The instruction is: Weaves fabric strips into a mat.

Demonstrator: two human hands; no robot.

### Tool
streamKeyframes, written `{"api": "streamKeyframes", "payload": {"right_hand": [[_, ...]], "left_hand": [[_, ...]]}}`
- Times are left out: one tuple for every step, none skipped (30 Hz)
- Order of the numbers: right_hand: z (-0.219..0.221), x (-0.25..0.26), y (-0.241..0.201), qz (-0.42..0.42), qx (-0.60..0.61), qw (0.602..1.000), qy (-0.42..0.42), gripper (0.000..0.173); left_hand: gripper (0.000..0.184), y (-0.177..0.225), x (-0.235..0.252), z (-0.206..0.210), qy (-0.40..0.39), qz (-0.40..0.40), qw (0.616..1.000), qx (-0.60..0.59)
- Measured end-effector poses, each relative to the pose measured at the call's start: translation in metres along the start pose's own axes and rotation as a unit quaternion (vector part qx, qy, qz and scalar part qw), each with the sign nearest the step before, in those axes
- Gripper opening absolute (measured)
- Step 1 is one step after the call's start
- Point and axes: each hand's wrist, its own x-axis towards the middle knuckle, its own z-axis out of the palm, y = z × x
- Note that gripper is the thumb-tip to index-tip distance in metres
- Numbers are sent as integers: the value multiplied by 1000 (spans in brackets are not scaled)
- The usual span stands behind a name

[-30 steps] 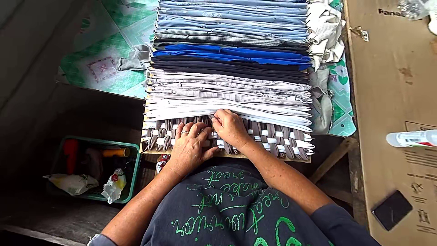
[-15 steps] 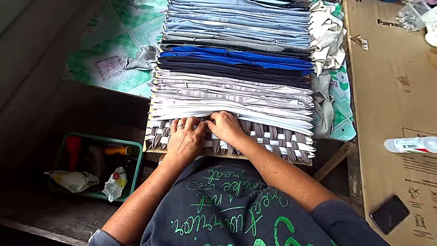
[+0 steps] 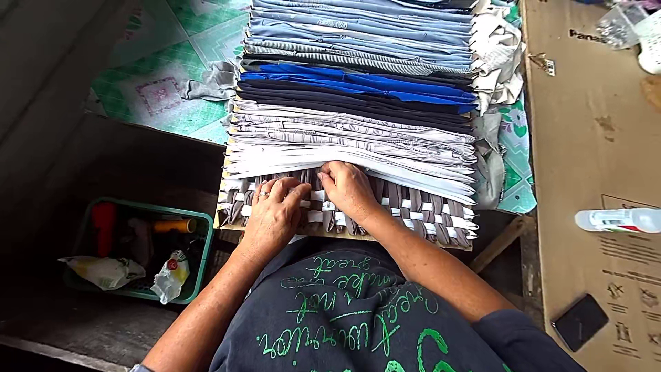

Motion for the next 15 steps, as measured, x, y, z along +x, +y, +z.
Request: {"api": "streamKeyframes", "payload": {"right_hand": [[-4, -4, -2, -30, 3, 999, 20, 20], [-5, -7, -4, -62, 2, 997, 37, 18], [-5, -8, -6, -81, -6, 996, 34, 17], [-4, -7, -8, -79, -22, 997, 6, 19], [-3, -4, -10, -64, -43, 996, -34, 26], [-2, 2, -12, -44, -63, 994, -72, 35], [0, 6, -15, -27, -75, 992, -98, 41], [2, 9, -18, -14, -80, 990, -114, 44], [5, 12, -20, -6, -82, 989, -119, 44], [7, 13, -22, 2, -81, 989, -120, 41], [9, 14, -22, 12, -79, 989, -122, 37], [11, 15, -23, 21, -77, 989, -125, 35], [12, 15, -23, 25, -73, 989, -127, 32], [13, 16, -24, 28, -69, 988, -133, 29], [14, 16, -24, 31, -68, 988, -137, 26]], "left_hand": [[31, -3, -2, -4, 12, -5, 1000, 2], [30, -7, -4, -6, 20, -7, 1000, 6], [29, -9, -5, -6, 19, -8, 1000, 11], [29, -10, -6, -5, 13, -8, 1000, 18], [31, -10, -5, -3, 5, -8, 1000, 29], [32, -10, -3, -1, 1, -7, 999, 41], [31, -10, -2, 0, -1, -6, 999, 52], [30, -10, -1, 1, -4, -8, 998, 59], [29, -10, 0, 2, -12, -11, 998, 64], [29, -9, 1, 2, -21, -15, 997, 66], [29, -8, 2, 3, -27, -18, 997, 70], [29, -8, 2, 4, -30, -21, 997, 71], [29, -8, 2, 5, -29, -23, 997, 73], [29, -8, 2, 6, -29, -24, 997, 74], [29, -8, 0, 8, -31, -25, 996, 76]]}}
